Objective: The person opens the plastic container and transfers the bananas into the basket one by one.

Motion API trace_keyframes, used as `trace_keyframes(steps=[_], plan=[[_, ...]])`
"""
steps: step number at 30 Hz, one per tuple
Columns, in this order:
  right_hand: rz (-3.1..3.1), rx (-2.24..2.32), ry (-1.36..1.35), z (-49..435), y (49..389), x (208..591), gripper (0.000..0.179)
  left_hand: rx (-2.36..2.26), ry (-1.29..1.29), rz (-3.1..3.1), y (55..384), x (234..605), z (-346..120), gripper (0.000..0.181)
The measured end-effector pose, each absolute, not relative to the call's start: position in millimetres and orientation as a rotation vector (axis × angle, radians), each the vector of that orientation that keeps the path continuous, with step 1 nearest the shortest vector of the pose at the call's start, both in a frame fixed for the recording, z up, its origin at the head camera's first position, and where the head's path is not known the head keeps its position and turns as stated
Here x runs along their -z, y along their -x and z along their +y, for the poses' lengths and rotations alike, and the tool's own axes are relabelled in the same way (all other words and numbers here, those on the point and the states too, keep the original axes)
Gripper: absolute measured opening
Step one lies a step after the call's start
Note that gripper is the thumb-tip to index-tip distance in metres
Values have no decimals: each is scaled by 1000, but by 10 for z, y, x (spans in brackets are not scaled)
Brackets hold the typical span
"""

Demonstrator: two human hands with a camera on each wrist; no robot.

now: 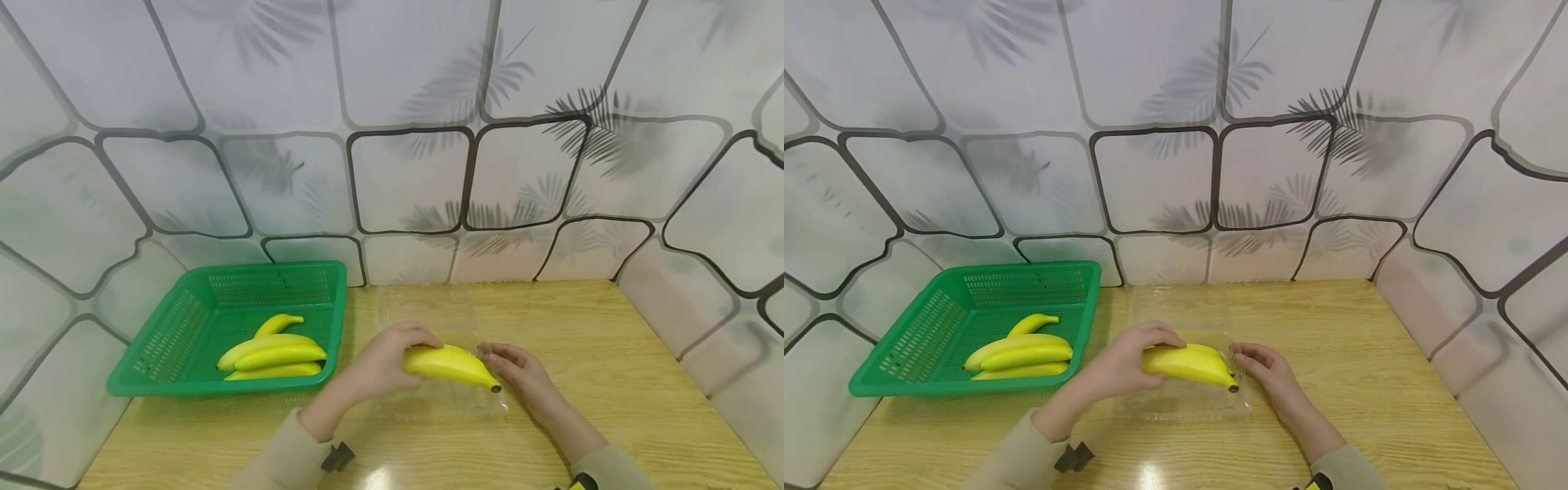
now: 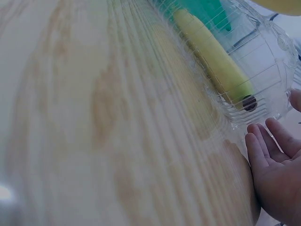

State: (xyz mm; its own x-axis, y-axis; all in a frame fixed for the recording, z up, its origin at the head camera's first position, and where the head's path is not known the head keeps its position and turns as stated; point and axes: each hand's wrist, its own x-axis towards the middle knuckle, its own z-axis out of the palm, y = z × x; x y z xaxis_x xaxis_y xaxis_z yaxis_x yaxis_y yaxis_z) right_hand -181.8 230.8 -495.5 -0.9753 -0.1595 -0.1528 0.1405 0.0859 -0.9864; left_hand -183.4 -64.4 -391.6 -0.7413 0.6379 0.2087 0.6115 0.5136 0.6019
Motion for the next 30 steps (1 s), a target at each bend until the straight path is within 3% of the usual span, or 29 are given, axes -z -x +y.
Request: trace_keyframes(steps=[30], plan=[[2202, 1973, 35, 2311, 1818, 4979, 53, -1033, -1107, 2836, 1754, 3716, -1017, 52]])
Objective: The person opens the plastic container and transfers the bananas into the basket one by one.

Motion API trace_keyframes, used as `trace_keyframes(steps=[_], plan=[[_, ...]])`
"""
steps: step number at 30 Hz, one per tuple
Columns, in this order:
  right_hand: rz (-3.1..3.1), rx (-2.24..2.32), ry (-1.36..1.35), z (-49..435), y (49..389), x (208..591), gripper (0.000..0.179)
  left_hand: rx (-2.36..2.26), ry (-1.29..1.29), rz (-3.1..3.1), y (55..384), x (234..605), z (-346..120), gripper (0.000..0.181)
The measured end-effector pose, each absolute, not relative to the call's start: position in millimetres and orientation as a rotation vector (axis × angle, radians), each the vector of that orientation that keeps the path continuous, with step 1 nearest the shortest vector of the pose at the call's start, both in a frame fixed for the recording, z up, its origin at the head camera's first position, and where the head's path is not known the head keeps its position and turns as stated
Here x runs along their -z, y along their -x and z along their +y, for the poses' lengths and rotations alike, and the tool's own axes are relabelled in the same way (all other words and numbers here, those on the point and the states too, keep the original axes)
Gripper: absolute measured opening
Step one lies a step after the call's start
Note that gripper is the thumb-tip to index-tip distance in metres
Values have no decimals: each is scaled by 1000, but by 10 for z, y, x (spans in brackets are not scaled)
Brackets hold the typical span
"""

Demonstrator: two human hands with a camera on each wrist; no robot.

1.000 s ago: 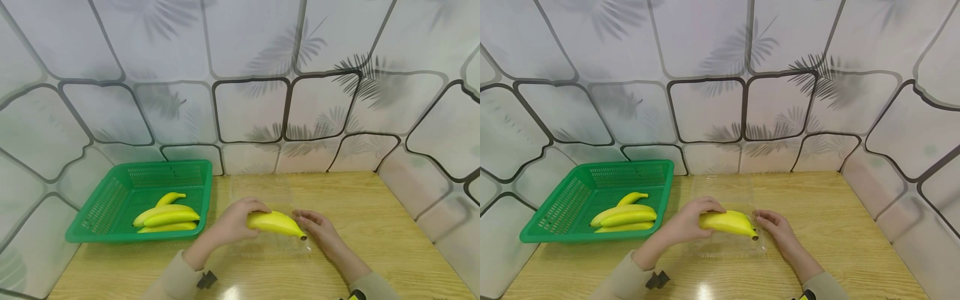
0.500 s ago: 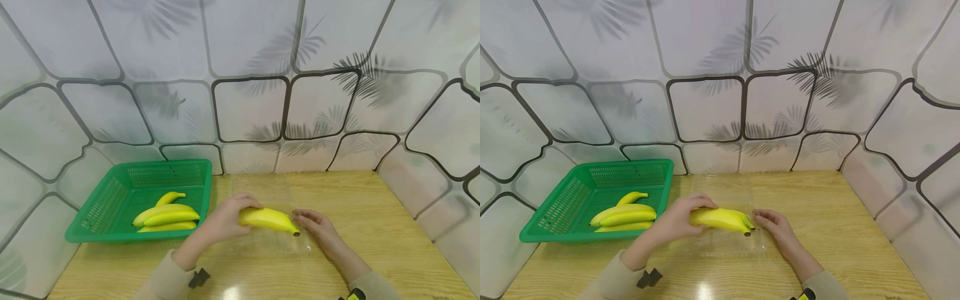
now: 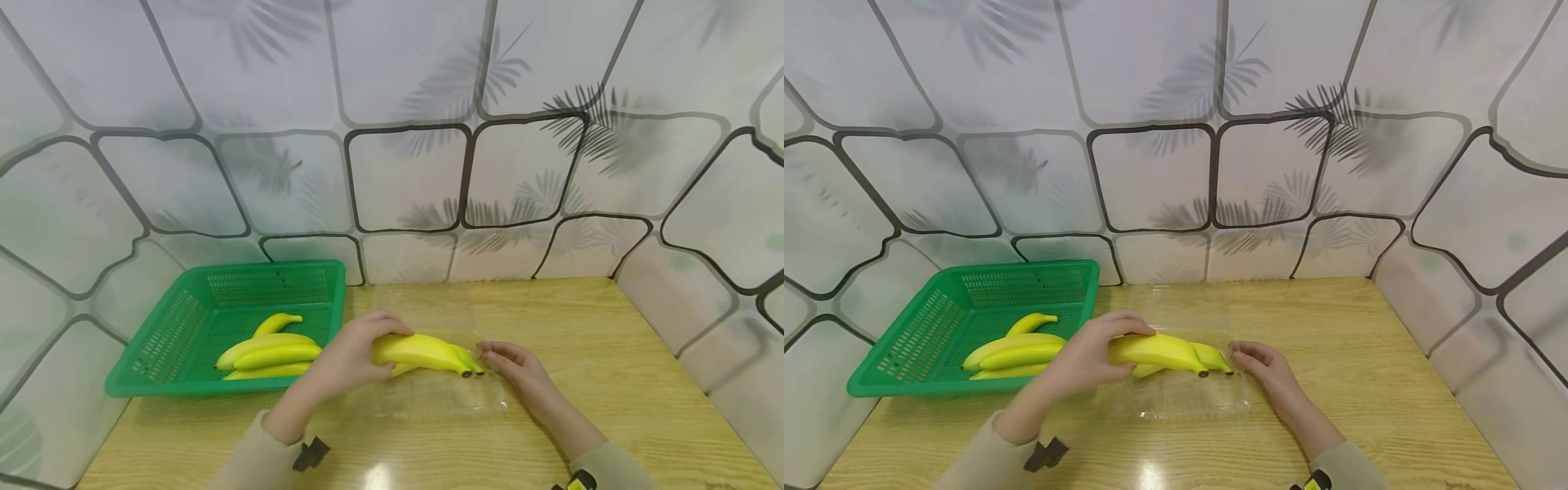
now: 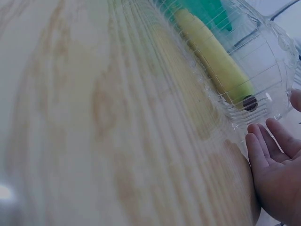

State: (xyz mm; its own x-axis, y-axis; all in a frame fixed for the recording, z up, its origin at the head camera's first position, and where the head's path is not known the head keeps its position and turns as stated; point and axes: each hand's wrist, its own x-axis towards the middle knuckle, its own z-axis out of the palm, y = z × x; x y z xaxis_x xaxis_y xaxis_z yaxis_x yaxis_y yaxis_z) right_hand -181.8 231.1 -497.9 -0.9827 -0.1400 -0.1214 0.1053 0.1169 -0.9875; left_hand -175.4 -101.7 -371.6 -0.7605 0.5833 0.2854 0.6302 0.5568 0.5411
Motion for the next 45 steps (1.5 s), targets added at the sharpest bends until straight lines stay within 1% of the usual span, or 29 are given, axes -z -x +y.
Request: trace_keyframes(steps=[14, 32, 45], plan=[[2213, 1944, 15, 2306, 1821, 4968, 54, 954, 951, -2692, 1736, 3685, -1227, 49], [2185, 1969, 34, 2319, 1821, 4976, 54, 1004, 839, -2665, 1734, 3681, -1507, 54], [2188, 1955, 46, 2331, 1821, 4978, 54, 981, 744, -2682, 1720, 3668, -1700, 54]])
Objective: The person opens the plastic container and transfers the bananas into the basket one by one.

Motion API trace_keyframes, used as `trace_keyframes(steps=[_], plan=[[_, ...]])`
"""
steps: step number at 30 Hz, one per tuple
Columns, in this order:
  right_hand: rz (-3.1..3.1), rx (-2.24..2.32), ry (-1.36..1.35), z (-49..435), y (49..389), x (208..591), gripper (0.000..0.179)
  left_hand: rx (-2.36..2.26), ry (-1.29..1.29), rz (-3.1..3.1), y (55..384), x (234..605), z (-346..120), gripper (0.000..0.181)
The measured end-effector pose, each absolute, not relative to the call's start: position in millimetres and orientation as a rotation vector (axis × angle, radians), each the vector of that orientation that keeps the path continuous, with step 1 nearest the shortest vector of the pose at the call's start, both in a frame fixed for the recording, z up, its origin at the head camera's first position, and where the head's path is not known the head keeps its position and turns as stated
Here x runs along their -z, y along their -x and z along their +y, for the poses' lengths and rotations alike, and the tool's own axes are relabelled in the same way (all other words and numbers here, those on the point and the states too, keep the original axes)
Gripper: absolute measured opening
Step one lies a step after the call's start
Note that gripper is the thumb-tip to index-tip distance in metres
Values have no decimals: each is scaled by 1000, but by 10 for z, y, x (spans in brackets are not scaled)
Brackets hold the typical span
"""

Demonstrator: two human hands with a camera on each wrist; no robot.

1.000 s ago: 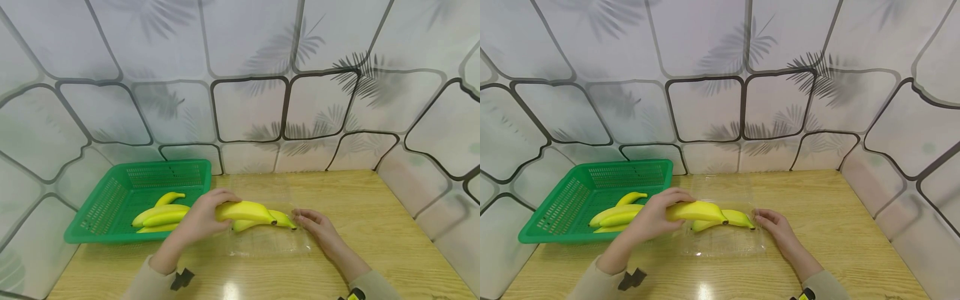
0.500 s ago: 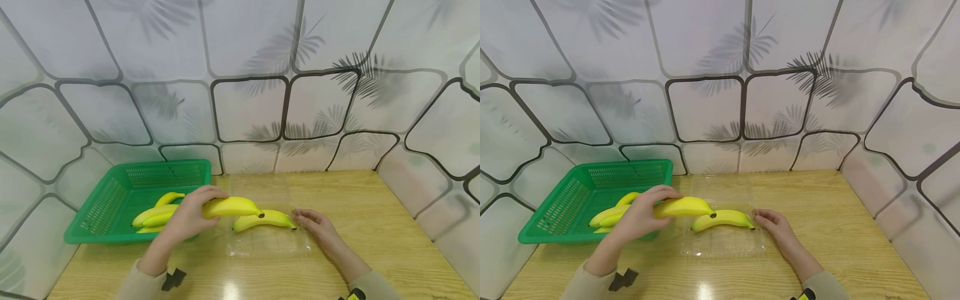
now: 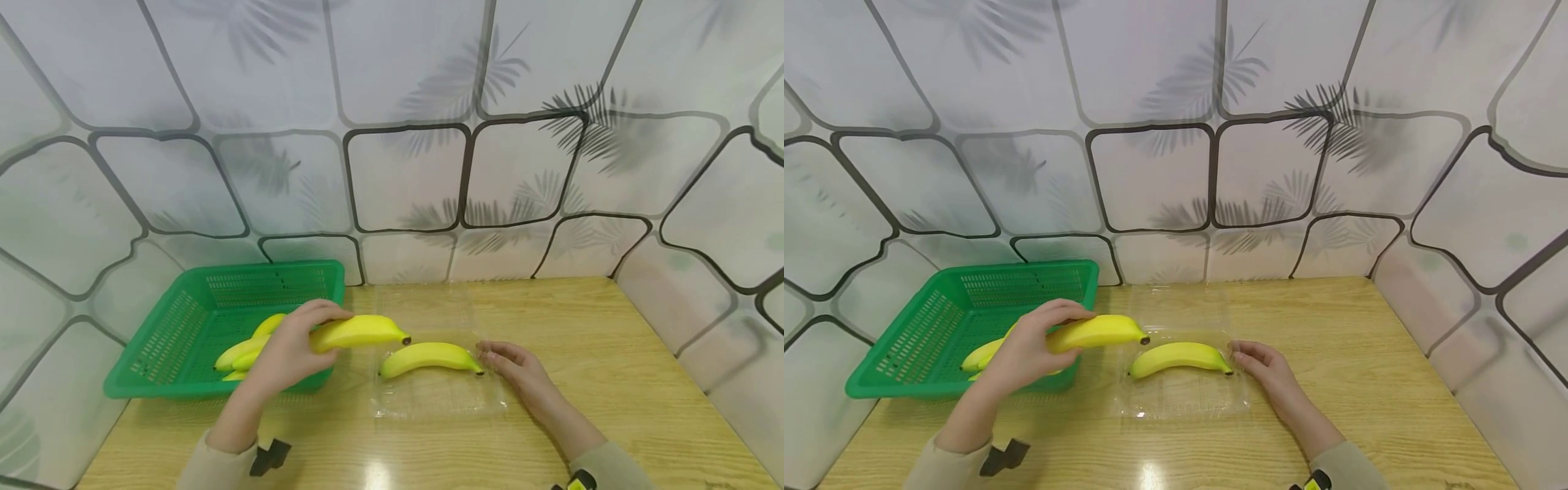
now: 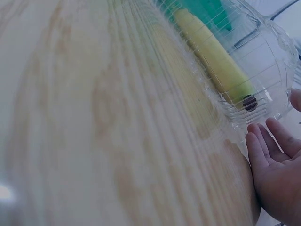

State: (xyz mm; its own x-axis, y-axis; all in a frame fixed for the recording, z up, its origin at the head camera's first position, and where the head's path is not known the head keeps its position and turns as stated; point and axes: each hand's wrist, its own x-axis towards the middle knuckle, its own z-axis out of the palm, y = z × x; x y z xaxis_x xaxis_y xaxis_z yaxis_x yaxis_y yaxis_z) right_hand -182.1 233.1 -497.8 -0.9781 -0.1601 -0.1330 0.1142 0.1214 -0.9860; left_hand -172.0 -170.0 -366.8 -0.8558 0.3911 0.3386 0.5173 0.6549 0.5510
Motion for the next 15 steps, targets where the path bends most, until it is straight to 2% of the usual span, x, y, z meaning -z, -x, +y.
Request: trace_keyframes(steps=[15], plan=[[2209, 1940, 31, 2333, 1833, 4981, 53, 950, 630, -2686, 1706, 3707, -1954, 50]])
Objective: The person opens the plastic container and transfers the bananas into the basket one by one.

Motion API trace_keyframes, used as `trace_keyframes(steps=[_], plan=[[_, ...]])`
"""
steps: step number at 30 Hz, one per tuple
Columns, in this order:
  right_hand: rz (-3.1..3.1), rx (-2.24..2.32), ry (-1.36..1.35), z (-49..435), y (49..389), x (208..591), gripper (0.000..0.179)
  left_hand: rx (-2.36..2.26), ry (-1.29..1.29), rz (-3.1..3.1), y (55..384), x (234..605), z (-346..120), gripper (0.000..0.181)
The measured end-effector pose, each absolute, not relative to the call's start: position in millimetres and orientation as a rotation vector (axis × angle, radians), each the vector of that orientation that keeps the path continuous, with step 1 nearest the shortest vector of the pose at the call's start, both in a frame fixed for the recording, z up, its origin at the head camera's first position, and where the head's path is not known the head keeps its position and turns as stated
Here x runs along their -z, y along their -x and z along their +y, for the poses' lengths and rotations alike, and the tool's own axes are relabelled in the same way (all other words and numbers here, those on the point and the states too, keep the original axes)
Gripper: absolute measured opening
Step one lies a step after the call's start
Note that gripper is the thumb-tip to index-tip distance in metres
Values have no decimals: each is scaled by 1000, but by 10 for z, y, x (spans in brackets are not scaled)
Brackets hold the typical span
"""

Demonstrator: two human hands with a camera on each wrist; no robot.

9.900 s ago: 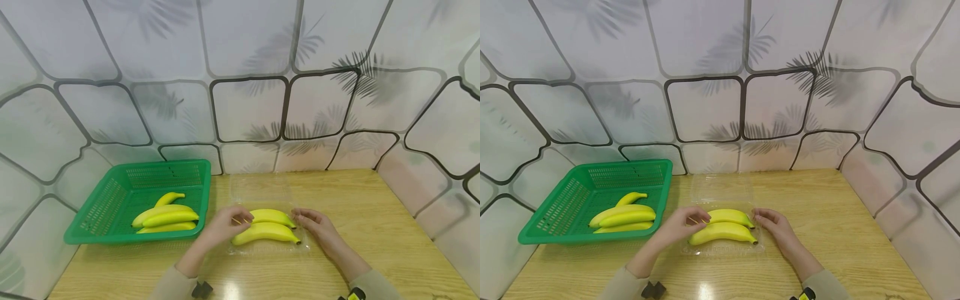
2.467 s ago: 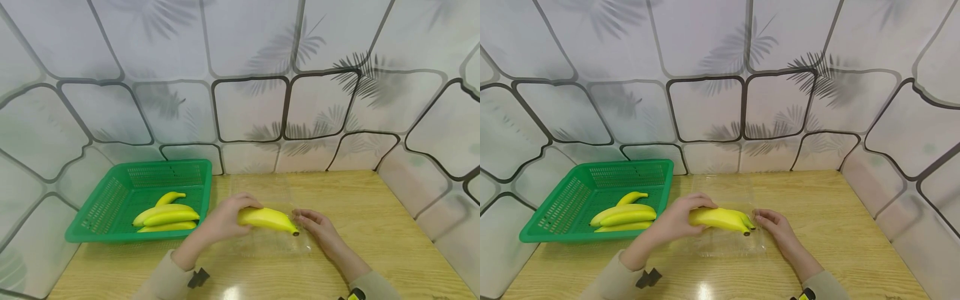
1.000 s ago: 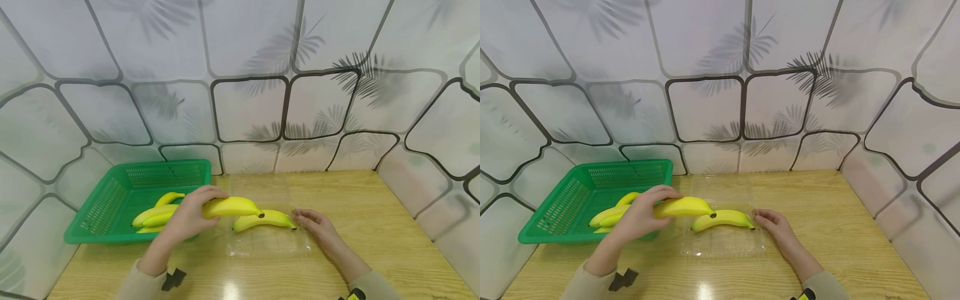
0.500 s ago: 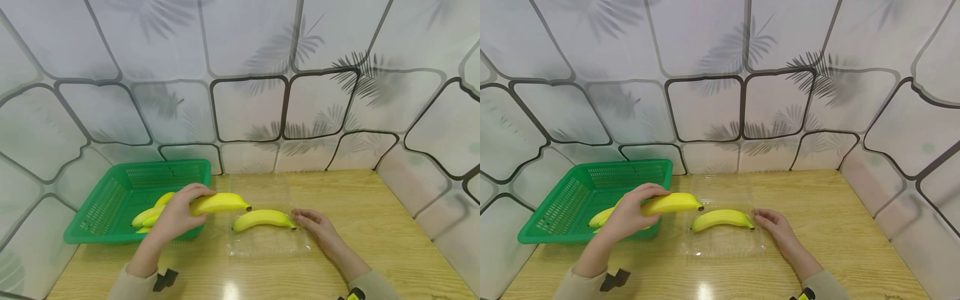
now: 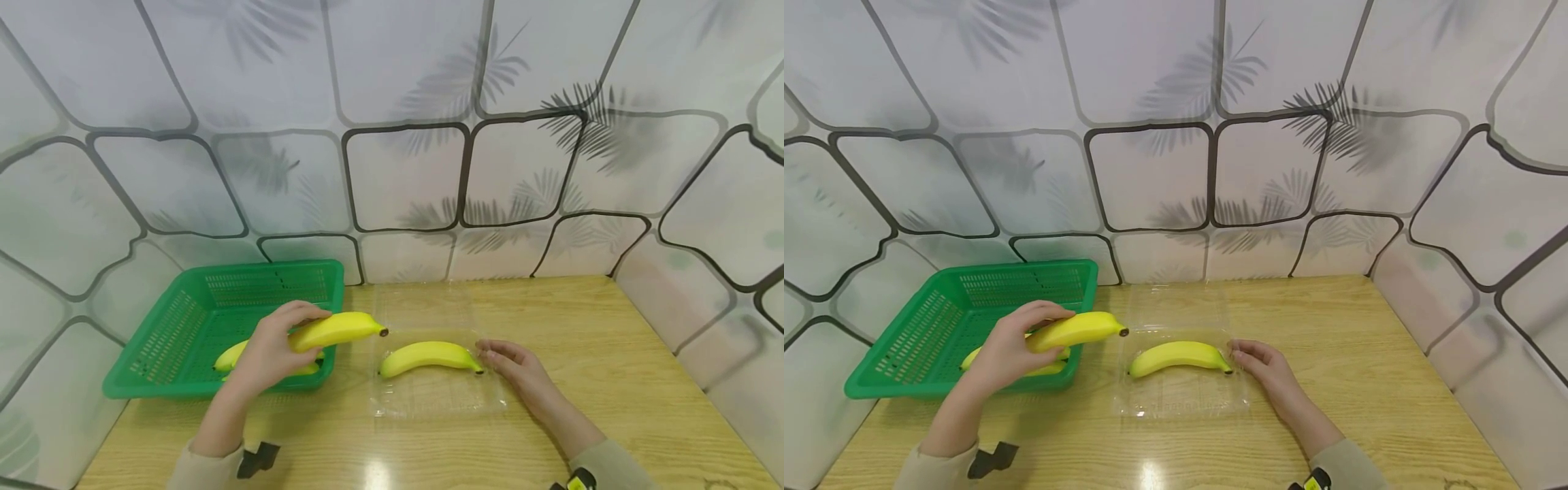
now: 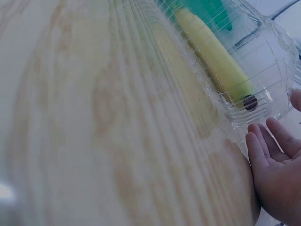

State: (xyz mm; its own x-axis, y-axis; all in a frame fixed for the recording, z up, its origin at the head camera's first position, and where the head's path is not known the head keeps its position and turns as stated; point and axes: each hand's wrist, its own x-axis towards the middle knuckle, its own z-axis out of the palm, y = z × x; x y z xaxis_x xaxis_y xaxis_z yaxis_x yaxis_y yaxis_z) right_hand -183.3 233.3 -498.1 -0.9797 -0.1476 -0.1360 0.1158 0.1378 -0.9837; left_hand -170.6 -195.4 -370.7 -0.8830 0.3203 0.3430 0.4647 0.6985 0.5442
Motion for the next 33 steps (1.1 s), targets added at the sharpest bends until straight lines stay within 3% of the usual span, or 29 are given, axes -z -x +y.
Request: trace_keyframes(steps=[33], plan=[[2171, 1962, 52, 2336, 1820, 4974, 55, 1033, 479, -2735, 1882, 3890, -2467, 43]])
